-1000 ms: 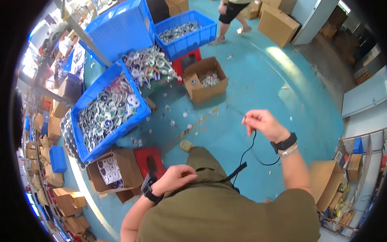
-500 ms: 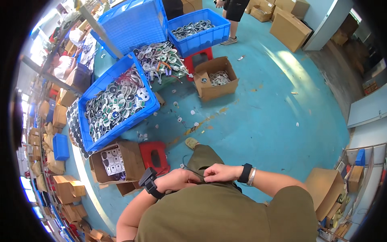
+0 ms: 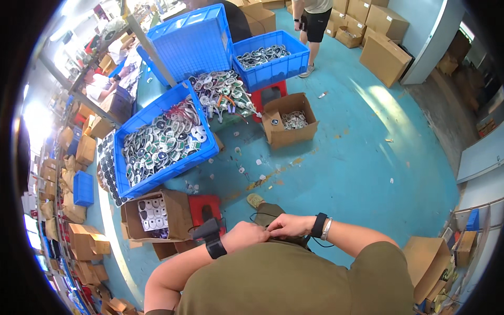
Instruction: Sorting, testing LED lights, and trimming wires on PCB components in a factory setting.
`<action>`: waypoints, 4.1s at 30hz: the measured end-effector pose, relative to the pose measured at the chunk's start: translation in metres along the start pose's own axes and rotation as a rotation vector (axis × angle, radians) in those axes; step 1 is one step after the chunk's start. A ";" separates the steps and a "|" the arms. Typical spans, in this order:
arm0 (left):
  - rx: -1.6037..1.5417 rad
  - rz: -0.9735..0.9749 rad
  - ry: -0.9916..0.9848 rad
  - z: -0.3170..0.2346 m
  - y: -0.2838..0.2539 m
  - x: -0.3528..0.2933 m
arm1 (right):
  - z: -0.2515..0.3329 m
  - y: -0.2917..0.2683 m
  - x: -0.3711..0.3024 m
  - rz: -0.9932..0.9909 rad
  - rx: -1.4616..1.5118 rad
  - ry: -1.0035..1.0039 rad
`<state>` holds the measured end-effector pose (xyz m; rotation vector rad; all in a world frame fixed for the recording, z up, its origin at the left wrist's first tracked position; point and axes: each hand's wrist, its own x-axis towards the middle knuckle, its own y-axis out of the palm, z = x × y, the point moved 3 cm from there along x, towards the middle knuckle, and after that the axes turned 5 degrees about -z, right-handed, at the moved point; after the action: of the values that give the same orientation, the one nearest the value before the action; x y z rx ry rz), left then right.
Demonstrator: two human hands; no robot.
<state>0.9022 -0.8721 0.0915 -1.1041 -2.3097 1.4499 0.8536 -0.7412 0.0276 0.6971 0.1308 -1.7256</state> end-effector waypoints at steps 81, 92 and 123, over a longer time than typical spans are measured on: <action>0.270 -0.009 -0.569 0.012 0.025 0.058 | -0.079 -0.095 0.032 -0.125 0.290 0.297; 0.263 -0.567 -0.409 0.128 -0.009 0.065 | 0.028 -0.122 0.102 -0.267 -0.403 0.263; -0.546 -0.375 -0.492 0.268 -0.149 -0.017 | 0.180 -0.128 0.199 -0.105 0.412 0.220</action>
<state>0.7022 -1.1051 0.0868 -0.3672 -3.1613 1.0554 0.6453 -0.9536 0.0370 1.2023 -0.0406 -1.7909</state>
